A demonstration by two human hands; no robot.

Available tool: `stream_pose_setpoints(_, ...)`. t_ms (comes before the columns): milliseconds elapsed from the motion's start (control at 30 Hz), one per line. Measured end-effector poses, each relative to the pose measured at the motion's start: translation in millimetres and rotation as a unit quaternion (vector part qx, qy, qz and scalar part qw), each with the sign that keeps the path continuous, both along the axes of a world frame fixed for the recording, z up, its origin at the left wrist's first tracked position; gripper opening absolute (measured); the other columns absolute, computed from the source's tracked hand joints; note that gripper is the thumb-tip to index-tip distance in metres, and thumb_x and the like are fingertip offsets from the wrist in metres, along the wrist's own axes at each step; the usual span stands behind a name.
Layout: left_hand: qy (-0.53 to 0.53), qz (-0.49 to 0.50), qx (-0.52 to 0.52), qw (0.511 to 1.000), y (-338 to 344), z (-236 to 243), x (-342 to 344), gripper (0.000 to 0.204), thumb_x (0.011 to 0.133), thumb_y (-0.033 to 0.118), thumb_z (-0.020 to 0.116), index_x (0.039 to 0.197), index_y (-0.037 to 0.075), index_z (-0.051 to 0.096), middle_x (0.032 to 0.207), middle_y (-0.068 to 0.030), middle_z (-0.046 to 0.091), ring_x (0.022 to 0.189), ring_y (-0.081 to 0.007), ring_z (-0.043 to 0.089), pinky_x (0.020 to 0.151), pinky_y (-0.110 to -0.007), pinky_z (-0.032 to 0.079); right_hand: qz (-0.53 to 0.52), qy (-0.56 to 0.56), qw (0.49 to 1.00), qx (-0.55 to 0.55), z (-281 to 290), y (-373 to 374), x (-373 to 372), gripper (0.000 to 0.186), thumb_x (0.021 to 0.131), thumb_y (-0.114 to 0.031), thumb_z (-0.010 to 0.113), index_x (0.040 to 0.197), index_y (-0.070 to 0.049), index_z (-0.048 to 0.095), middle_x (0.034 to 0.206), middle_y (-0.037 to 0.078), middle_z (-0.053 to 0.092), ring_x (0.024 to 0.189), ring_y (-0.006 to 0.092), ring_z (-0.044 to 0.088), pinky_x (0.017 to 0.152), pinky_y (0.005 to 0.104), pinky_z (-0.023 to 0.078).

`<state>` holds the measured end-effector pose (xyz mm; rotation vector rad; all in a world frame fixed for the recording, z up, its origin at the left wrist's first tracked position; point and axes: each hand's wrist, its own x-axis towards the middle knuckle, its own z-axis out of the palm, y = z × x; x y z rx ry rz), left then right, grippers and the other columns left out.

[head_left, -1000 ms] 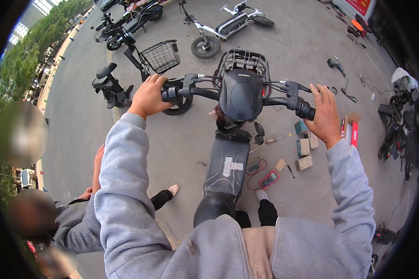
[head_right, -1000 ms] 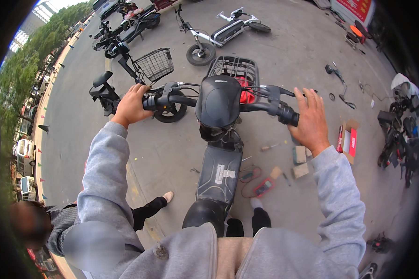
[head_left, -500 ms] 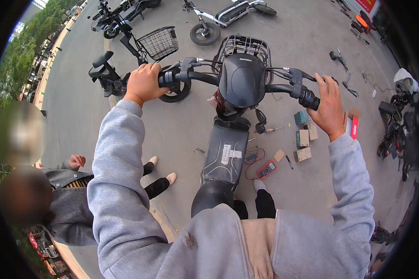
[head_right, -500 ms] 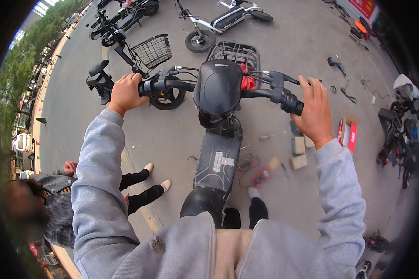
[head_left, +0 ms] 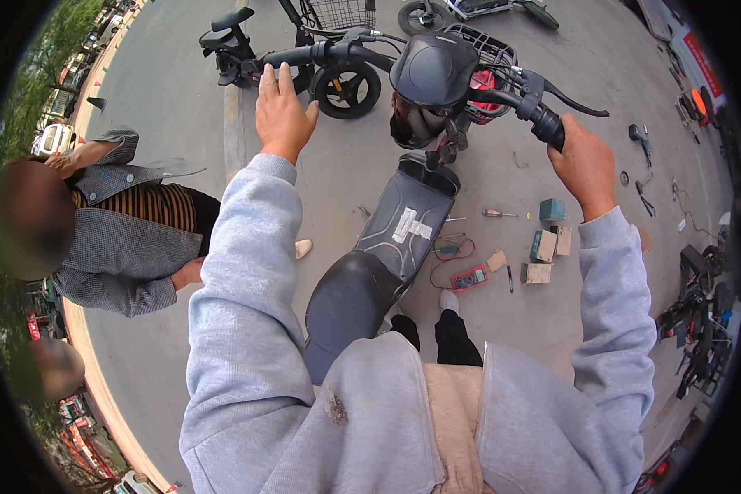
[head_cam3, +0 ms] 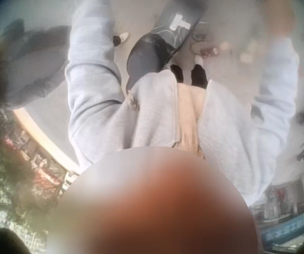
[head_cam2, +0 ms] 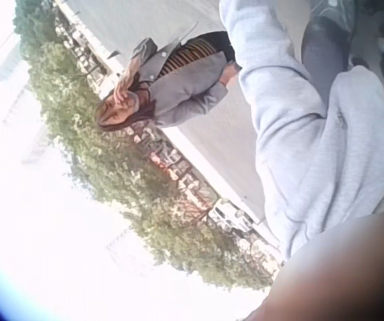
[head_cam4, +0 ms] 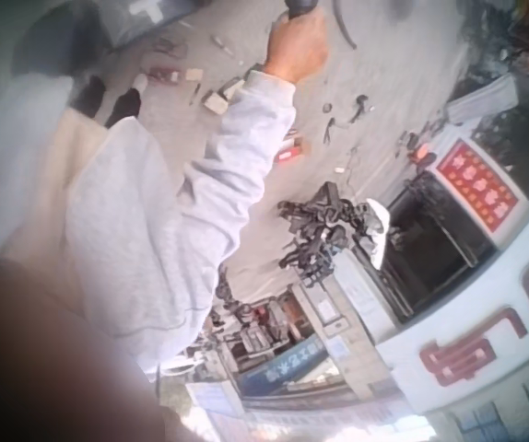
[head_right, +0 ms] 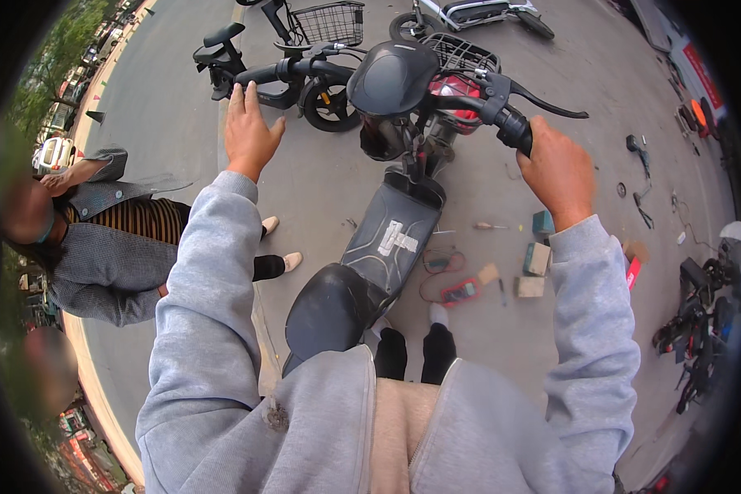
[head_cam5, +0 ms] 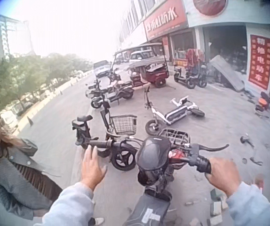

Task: The person opens the scooter seat compartment, uses a screwdriver to adjust internal wiring and connections, then closes the seat and secures it with screws. The person also briefly tests the handlebar controls and uses a wrench on the rear wheel area.

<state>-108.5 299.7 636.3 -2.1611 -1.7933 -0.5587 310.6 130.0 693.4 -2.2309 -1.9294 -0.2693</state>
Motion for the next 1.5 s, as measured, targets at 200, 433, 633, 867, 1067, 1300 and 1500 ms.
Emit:
stream_pose_setpoints(200, -0.183, 0.053, -0.125, 0.974, -286, -75, -81, 0.062, 0.091, 0.022, 0.072, 0.142, -0.007, 0.049, 0.148, -0.0293, 0.046, 0.141, -0.0417, 0.043, 0.116, -0.046, 0.037, 0.045, -0.001, 0.998, -0.037, 5, 23, -17, 0.028, 0.086, -0.023, 0.071, 0.105, -0.005, 0.063, 0.089, 0.018, 0.075, 0.083, 0.0376, 0.073, 0.072, 0.0497, 0.058)
stream_pose_setpoints(433, -0.390, 0.433, -0.278, 0.764, -630, -74, -76, 0.056, 0.097, 0.027, 0.068, 0.137, -0.010, 0.054, 0.128, -0.0208, 0.063, 0.108, -0.0262, 0.063, 0.094, -0.040, 0.050, 0.061, 0.069, 0.994, -0.064, 16, 51, -52, 0.036, 0.089, -0.031, 0.073, 0.115, -0.006, 0.069, 0.105, 0.015, 0.074, 0.101, 0.0340, 0.072, 0.088, 0.0457, 0.056)
stream_pose_setpoints(633, -0.482, 0.492, -0.289, 0.665, -699, -64, -33, 0.054, 0.098, 0.029, 0.066, 0.140, -0.004, 0.056, 0.124, -0.0199, 0.066, 0.108, -0.0248, 0.062, 0.097, -0.037, 0.048, 0.122, 0.019, 0.992, 0.011, 23, 53, -49, 0.043, 0.077, -0.044, 0.083, 0.089, -0.004, 0.075, 0.090, 0.020, 0.075, 0.087, 0.0373, 0.075, 0.077, 0.0474, 0.060)
stream_pose_setpoints(867, -0.517, 0.427, -0.327, 0.666, -723, -62, -41, 0.052, 0.102, 0.029, 0.062, 0.143, -0.001, 0.054, 0.131, -0.0202, 0.063, 0.117, -0.0249, 0.060, 0.102, -0.037, 0.046, 0.195, -0.029, 0.974, 0.111, 31, 16, -62, 0.037, 0.081, -0.030, 0.073, 0.105, -0.003, 0.067, 0.118, 0.023, 0.067, 0.119, 0.0370, 0.061, 0.104, 0.0439, 0.046)
stream_pose_setpoints(1067, -0.531, 0.438, -0.353, 0.634, -833, -74, -86, 0.051, 0.103, 0.027, 0.060, 0.145, -0.001, 0.052, 0.139, -0.0217, 0.059, 0.121, -0.0261, 0.060, 0.104, -0.037, 0.046, 0.221, 0.044, 0.938, 0.262, -80, -105, -66, 0.034, 0.086, -0.026, 0.073, 0.116, -0.010, 0.067, 0.115, 0.011, 0.065, 0.117, 0.0309, 0.058, 0.101, 0.0472, 0.043)
stream_pose_setpoints(1300, -0.543, 0.481, -0.394, 0.565, -992, -102, -171, 0.054, 0.104, 0.032, 0.059, 0.146, -0.001, 0.051, 0.141, -0.0219, 0.058, 0.125, -0.0274, 0.058, 0.100, -0.040, 0.050, -0.040, 0.213, 0.970, -0.112, -255, -419, -116, 0.028, 0.087, -0.023, 0.071, 0.112, -0.010, 0.068, 0.118, 0.015, 0.065, 0.116, 0.0339, 0.060, 0.098, 0.0484, 0.046)
stream_pose_setpoints(1500, -0.506, 0.437, -0.392, 0.632, -995, -97, -263, 0.054, 0.104, 0.033, 0.058, 0.145, -0.002, 0.052, 0.139, -0.0220, 0.060, 0.127, -0.0285, 0.058, 0.101, -0.040, 0.049, -0.105, 0.207, 0.965, -0.124, -251, -517, -155, 0.025, 0.089, -0.022, 0.069, 0.111, -0.012, 0.067, 0.115, 0.012, 0.066, 0.114, 0.0321, 0.061, 0.098, 0.0476, 0.045)
